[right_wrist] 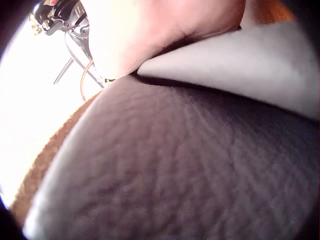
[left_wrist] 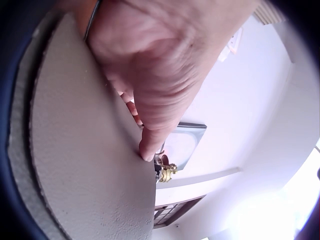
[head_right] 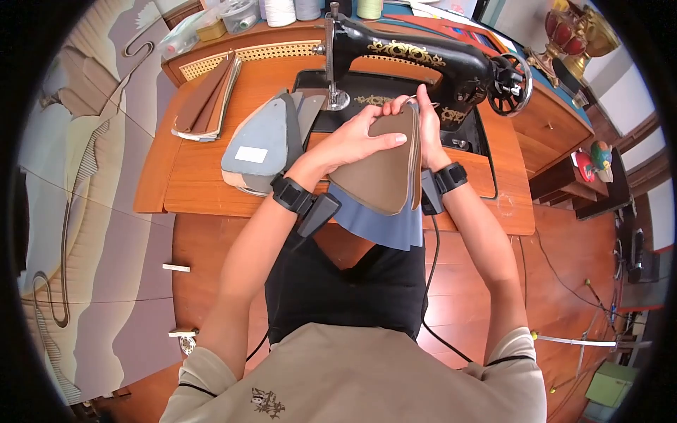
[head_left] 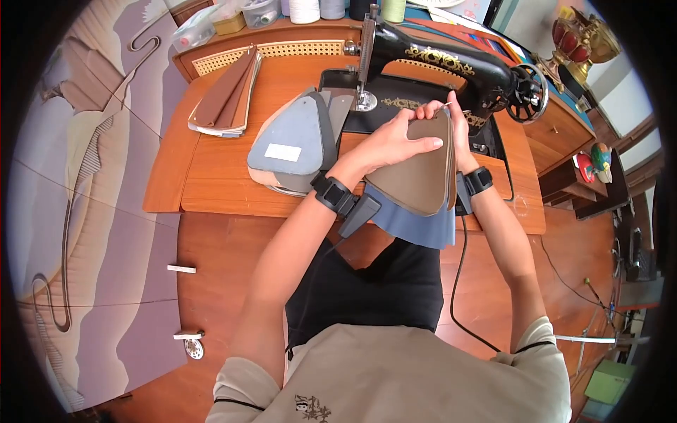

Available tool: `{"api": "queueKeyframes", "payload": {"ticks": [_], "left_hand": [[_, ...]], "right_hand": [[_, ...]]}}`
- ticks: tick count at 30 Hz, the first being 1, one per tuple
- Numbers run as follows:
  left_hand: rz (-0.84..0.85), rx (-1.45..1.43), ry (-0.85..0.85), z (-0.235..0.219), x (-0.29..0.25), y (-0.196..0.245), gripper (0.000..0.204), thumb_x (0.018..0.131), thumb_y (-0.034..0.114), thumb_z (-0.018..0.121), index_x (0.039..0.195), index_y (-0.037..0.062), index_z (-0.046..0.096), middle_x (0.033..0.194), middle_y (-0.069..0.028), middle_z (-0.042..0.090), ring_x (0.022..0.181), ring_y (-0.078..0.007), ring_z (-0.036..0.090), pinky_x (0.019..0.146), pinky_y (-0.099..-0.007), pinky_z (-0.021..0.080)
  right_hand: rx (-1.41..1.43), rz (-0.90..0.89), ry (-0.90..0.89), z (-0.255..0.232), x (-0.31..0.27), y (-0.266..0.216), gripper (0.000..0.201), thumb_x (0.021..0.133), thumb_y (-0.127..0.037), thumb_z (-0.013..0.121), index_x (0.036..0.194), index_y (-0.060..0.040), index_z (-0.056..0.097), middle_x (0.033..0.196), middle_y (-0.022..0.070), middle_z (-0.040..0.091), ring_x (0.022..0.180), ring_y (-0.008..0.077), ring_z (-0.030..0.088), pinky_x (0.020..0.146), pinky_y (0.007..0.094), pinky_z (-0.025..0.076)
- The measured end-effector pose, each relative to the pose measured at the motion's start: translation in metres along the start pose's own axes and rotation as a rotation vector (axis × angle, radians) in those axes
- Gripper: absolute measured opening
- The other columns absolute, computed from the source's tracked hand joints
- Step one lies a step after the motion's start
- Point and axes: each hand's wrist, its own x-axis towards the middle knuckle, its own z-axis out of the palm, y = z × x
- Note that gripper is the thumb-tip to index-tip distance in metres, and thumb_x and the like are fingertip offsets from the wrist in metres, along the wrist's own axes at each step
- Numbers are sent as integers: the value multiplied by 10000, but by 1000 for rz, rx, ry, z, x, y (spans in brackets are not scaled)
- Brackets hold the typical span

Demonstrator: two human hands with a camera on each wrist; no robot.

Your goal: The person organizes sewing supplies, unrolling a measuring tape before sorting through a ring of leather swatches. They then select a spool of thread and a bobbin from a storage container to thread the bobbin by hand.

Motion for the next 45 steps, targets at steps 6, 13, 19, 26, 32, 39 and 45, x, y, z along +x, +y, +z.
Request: {"api": "queueKeyframes", "payload": {"ticks": [6, 13, 19, 26, 32, 39, 45], "left_hand": [[-56, 125, 350, -7, 0, 8, 677, 842, 499, 634, 1133, -96, 496, 1082, -221, 599, 996, -217, 598, 860, -314, 468], [84, 319, 511, -10, 4, -9, 673, 815, 408, 691, 1231, -56, 437, 1162, -249, 532, 1087, -307, 560, 886, -362, 465], [326, 354, 642, -8, 6, 1, 123, 830, 123, 687, 877, 10, 696, 967, -101, 592, 810, -178, 611, 671, -297, 501], [314, 71, 534, -7, 2, 15, 177, 941, 170, 580, 913, -3, 603, 669, 13, 550, 592, -39, 523, 521, -191, 401], [232, -235, 450, -7, -5, 28, 171, 962, 161, 537, 904, 2, 560, 640, -23, 561, 464, -55, 505, 404, -184, 368], [252, -215, 528, -8, -6, 31, 163, 949, 149, 559, 924, -12, 556, 643, -41, 573, 426, -62, 498, 365, -188, 348], [293, -202, 525, -4, -6, 25, 177, 947, 153, 562, 906, -18, 554, 656, -41, 566, 422, -55, 477, 366, -198, 355]], "right_hand": [[327, 40, 257, 22, 27, 23, 435, 1000, -394, 300, 793, -44, 455, 758, 92, 521, 830, 251, 537, 843, 373, 466], [208, 86, 125, 10, 37, 31, 508, 996, -462, 295, 762, -50, 477, 763, 91, 538, 795, 224, 544, 786, 345, 475], [79, 147, 49, 9, 32, 25, 561, 975, -529, 325, 804, -51, 563, 731, 67, 594, 674, 163, 579, 657, 285, 483], [25, 74, 112, 32, 28, 20, 572, 955, -576, 333, 805, -75, 563, 692, 52, 587, 609, 157, 581, 579, 261, 473], [-32, 92, -221, 45, 12, 6, 615, 939, -621, 311, 767, -59, 490, 608, 65, 529, 551, 201, 582, 556, 291, 486], [-154, 19, -306, 54, 3, 4, 414, 943, -459, 492, 816, -65, 495, 711, 64, 544, 604, 178, 590, 609, 285, 492], [60, 61, -234, 38, 11, 4, 380, 974, -386, 416, 831, -53, 532, 739, 57, 559, 667, 183, 593, 656, 307, 488]]}}
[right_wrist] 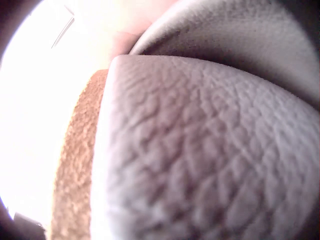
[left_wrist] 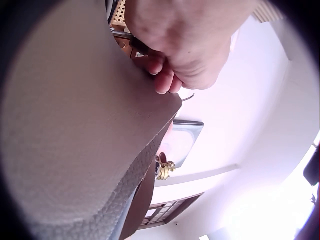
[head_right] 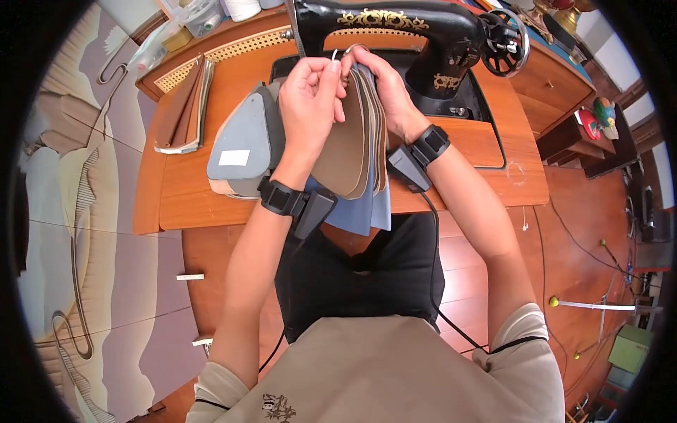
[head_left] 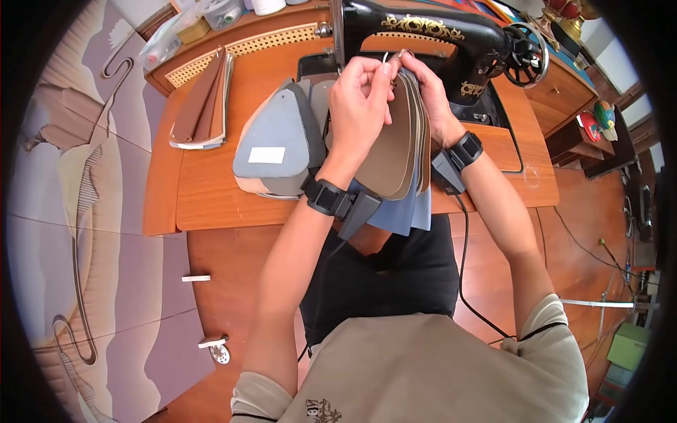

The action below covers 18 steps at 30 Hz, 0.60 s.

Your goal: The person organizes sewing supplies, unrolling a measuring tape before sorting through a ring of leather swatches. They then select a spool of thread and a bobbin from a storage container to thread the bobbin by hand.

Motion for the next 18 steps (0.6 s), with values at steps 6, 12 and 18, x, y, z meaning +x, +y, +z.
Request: {"api": "queueKeyframes", "payload": {"ticks": [6, 12, 18], "left_hand": [[16, 89, -26, -1, 1, 5, 160, 951, 132, 547, 900, -19, 554, 628, -44, 576, 423, -45, 465, 357, -191, 338], [9, -2, -78, 4, 3, 0, 158, 948, 129, 555, 902, -21, 569, 633, -43, 582, 430, -36, 463, 354, -180, 334], [-21, -37, -121, 4, 0, -3, 119, 926, 89, 561, 869, -15, 559, 632, -46, 597, 474, -43, 510, 351, -204, 359]], "right_hand": [[-9, -58, 118, -11, 7, 4, 467, 989, -443, 353, 850, -61, 583, 804, 63, 605, 757, 156, 571, 724, 281, 463], [92, 63, -88, -10, 8, -4, 537, 941, -559, 380, 721, -87, 509, 688, 48, 547, 576, 169, 559, 566, 287, 454], [62, 106, 23, -5, 2, -1, 571, 925, -607, 376, 720, -90, 510, 624, 33, 533, 521, 163, 543, 514, 265, 442]]}}
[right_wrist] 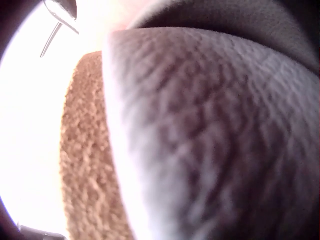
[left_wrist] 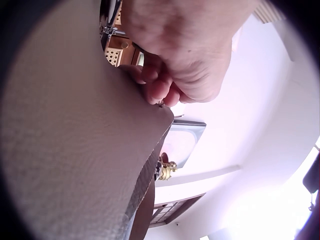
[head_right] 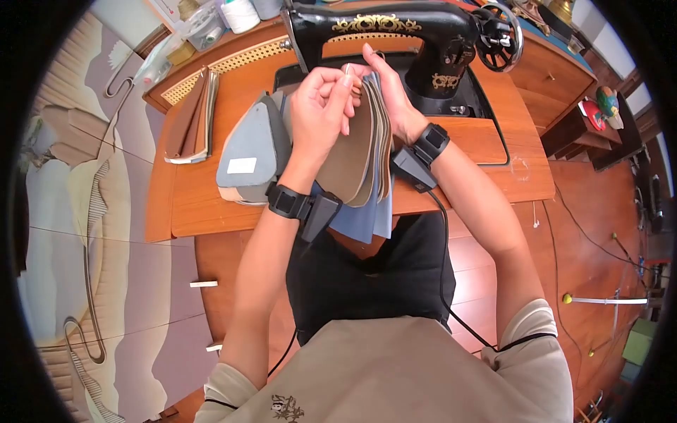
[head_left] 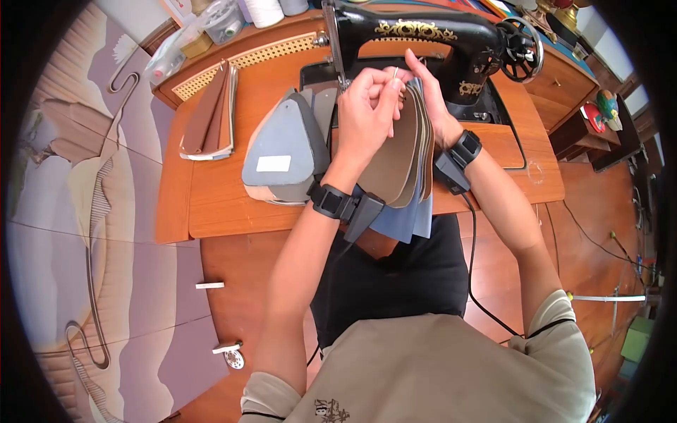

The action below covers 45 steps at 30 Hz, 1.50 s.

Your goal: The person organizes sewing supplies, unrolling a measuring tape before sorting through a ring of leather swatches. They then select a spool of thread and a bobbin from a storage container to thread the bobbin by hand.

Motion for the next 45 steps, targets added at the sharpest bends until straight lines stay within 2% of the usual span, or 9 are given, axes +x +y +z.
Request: {"api": "queueKeyframes", "payload": {"ticks": [6, 11, 17, 22, 25, 33, 39, 41, 45], "left_hand": [[-34, 28, -36, -2, -3, -2, 112, 925, 96, 579, 910, -15, 575, 713, -73, 630, 498, -29, 505, 379, -165, 379], [-72, 36, -68, -1, 0, -4, 92, 921, 87, 582, 903, -4, 583, 703, -74, 637, 509, -32, 515, 380, -170, 385], [-43, -43, -21, -1, 8, 7, 106, 923, 94, 579, 976, 6, 549, 756, -61, 628, 565, -73, 580, 447, -179, 425], [33, 577, 29, -41, 10, 48, 185, 912, 181, 610, 916, -4, 601, 768, -50, 636, 611, -75, 598, 502, -197, 458], [-183, 1381, -18, -78, 14, 63, 448, 837, 399, 658, 912, -39, 602, 782, -166, 664, 713, -271, 665, 640, -371, 515], [-321, 1546, -80, -107, -4, 45, 367, 765, 258, 650, 947, -60, 625, 962, -274, 644, 958, -420, 613, 831, -467, 488], [-183, 1290, -47, -117, -4, 61, 199, 764, 170, 605, 803, -24, 628, 770, -239, 646, 803, -375, 650, 746, -416, 506], [-145, 1275, -18, -109, -6, 82, 157, 787, 140, 584, 838, -7, 602, 694, -133, 630, 654, -227, 628, 628, -337, 491], [-308, 565, -12, -88, -10, 119, 83, 911, 58, 479, 942, 46, 556, 750, 23, 554, 634, -29, 487, 556, -205, 418]], "right_hand": [[144, -22, 5, 6, -2, -1, 630, 909, -675, 285, 665, -107, 407, 598, 15, 408, 499, 186, 505, 428, 354, 490], [69, -69, 10, -8, 4, 3, 630, 924, -653, 287, 615, -114, 386, 557, -5, 374, 462, 129, 407, 421, 250, 369], [54, -108, 40, -19, 11, 5, 645, 935, -641, 254, 603, -103, 378, 558, 1, 359, 465, 141, 389, 479, 265, 369], [67, -154, -140, -21, 8, 8, 669, 946, -627, 200, 609, -80, 387, 565, 16, 352, 495, 151, 385, 588, 290, 365], [83, -177, -66, -11, 5, 8, 647, 954, -607, 246, 594, -87, 387, 545, 8, 345, 458, 134, 348, 548, 274, 345], [24, -183, -31, -8, 2, 7, 653, 946, -627, 250, 605, -94, 408, 537, 12, 375, 465, 143, 391, 543, 269, 348], [-13, -186, -39, -10, 5, 6, 657, 928, -660, 258, 612, -101, 399, 533, 11, 388, 459, 140, 397, 531, 269, 345], [-16, -192, -14, -8, 3, 8, 655, 932, -653, 258, 612, -100, 400, 534, 12, 390, 459, 139, 400, 526, 264, 343], [-32, -189, -40, -11, 6, 8, 643, 946, -631, 250, 622, -98, 406, 531, 7, 386, 460, 144, 402, 520, 274, 347]]}}
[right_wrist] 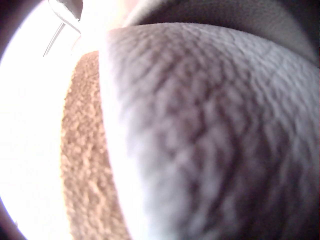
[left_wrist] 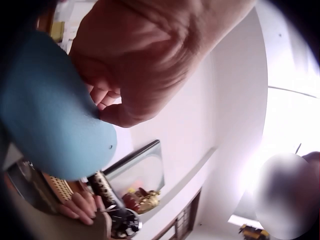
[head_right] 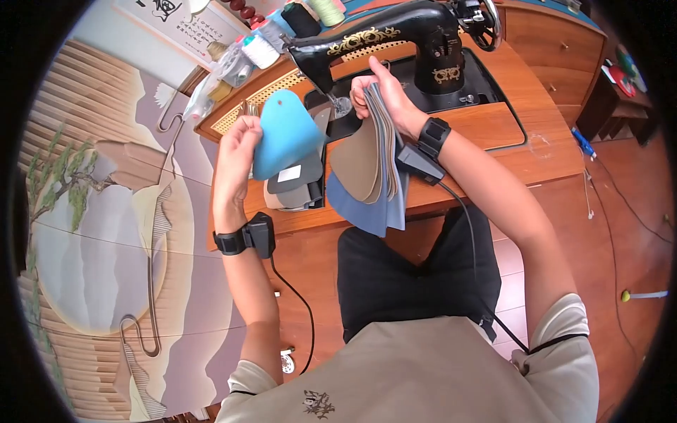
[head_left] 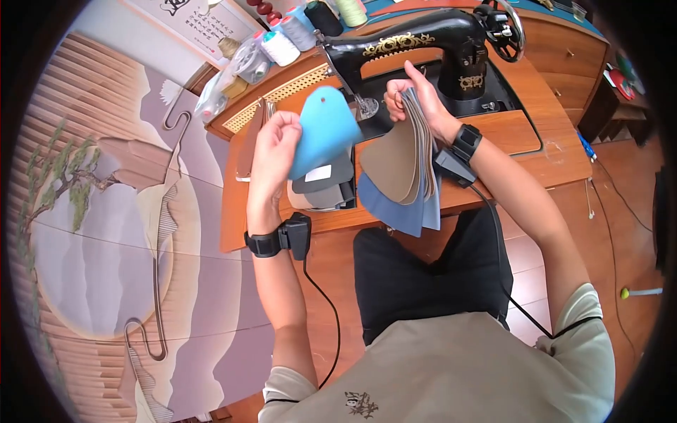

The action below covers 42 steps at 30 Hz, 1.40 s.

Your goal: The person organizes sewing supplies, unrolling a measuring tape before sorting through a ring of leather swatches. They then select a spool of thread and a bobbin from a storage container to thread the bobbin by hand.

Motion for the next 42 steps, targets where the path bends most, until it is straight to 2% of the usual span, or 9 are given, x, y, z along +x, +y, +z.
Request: {"api": "queueKeyframes", "payload": {"ticks": [4, 6, 8, 10, 13, 18, 29, 31, 42], "left_hand": [[1, -390, -129, 30, 0, 6, 78, 923, 65, 501, 980, 52, 551, 829, 13, 602, 704, -34, 547, 627, -181, 442], [-1, -375, -208, 47, 9, -9, 122, 922, 72, 510, 1031, 39, 554, 861, -8, 630, 735, -49, 576, 656, -192, 464], [-41, -391, -221, 70, 13, -18, 177, 926, 77, 503, 1082, 10, 555, 873, -19, 636, 738, -52, 574, 655, -195, 461], [-58, -329, -243, 85, 17, -25, 224, 932, 87, 493, 1120, -19, 551, 882, -29, 643, 736, -50, 568, 653, -199, 459], [-38, -324, -236, 92, 20, -30, 240, 927, 89, 510, 1124, -41, 552, 866, -29, 648, 734, -45, 573, 643, -195, 456], [30, -301, -221, 94, 20, -28, 187, 918, 146, 611, 1017, -13, 598, 816, -12, 656, 684, -33, 586, 609, -172, 464], [17, -349, -218, 93, 27, -27, 169, 914, 188, 625, 852, 33, 597, 709, 30, 610, 595, -5, 513, 531, -162, 399], [4, -360, -213, 92, 29, -24, 178, 911, 188, 626, 846, 25, 598, 700, 27, 611, 601, -7, 513, 537, -165, 397], [-52, -426, -242, 89, 35, -28, 190, 906, 197, 621, 809, 34, 606, 706, 22, 601, 588, -21, 510, 524, -180, 401]], "right_hand": [[-24, -7, 19, 1, 1, -1, 647, 944, -637, 247, 621, -98, 403, 529, 1, 385, 458, 139, 395, 499, 258, 339], [-77, 5, -26, 0, -1, -3, 636, 942, -634, 271, 647, -99, 449, 550, -10, 445, 477, 116, 430, 487, 230, 348], [25, 77, 232, 5, -1, -1, 561, 949, -587, 353, 731, -104, 539, 619, -25, 552, 532, 65, 498, 485, 195, 373], [23, 75, 302, 11, -2, -3, 566, 949, -583, 363, 700, -100, 523, 602, -28, 533, 520, 69, 481, 468, 187, 351], [-8, 50, 125, 6, -4, -3, 585, 948, -588, 356, 662, -98, 497, 587, -34, 512, 509, 66, 460, 460, 184, 336], [-42, 64, 137, 7, -2, -2, 597, 947, -594, 351, 632, -100, 468, 564, -38, 483, 480, 62, 429, 444, 187, 322], [-66, 96, 166, 11, -2, -2, 580, 944, -592, 363, 635, -114, 470, 547, -44, 472, 461, 53, 426, 425, 179, 321], [-53, 125, 285, 13, -2, -3, 572, 943, -591, 367, 638, -120, 475, 548, -52, 472, 455, 48, 426, 420, 176, 318], [-65, 129, 144, -2, 0, -1, 547, 945, -569, 388, 732, -94, 554, 625, -26, 554, 500, 66, 492, 472, 196, 396]]}}
